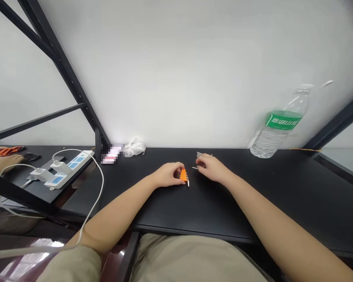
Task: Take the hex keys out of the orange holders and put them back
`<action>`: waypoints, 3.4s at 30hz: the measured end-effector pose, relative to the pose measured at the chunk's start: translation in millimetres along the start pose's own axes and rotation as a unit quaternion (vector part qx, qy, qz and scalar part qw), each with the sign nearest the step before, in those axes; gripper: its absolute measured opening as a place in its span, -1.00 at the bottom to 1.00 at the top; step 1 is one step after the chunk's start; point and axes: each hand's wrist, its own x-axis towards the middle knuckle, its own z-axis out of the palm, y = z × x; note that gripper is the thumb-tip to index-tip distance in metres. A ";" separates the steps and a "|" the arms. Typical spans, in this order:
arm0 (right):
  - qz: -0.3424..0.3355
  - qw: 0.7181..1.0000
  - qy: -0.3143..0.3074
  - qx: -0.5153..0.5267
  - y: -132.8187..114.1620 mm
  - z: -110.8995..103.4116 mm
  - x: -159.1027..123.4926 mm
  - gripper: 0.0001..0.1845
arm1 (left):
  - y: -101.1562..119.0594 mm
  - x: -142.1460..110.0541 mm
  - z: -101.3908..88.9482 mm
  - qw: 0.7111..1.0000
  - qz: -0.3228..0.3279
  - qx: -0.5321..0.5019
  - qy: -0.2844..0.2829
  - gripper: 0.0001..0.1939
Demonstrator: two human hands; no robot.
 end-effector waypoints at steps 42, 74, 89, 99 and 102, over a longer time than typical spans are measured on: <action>-0.065 0.993 -0.068 0.075 -17.7 12.4 6.8 -0.78 | -7.9 12.9 -13.2 0.996 -0.024 0.084 0.003 -0.50; 0.057 0.998 -0.010 -0.033 -8.3 -16.7 -3.1 -0.94 | 3.4 9.6 -8.0 0.996 -0.023 0.063 -0.052 -0.41; 0.055 0.977 -0.114 -0.169 -39.9 1.2 -5.0 -0.94 | 6.2 7.2 -3.4 0.995 0.026 0.092 -0.020 -0.48; -0.017 0.993 -0.092 -0.079 -42.4 -0.9 -5.7 -0.89 | -5.6 11.2 -0.4 0.995 0.016 0.100 0.002 -0.46; -0.020 0.993 -0.089 -0.071 -39.4 -2.2 -6.7 -0.88 | -6.6 11.0 0.8 0.994 0.020 0.103 0.011 -0.44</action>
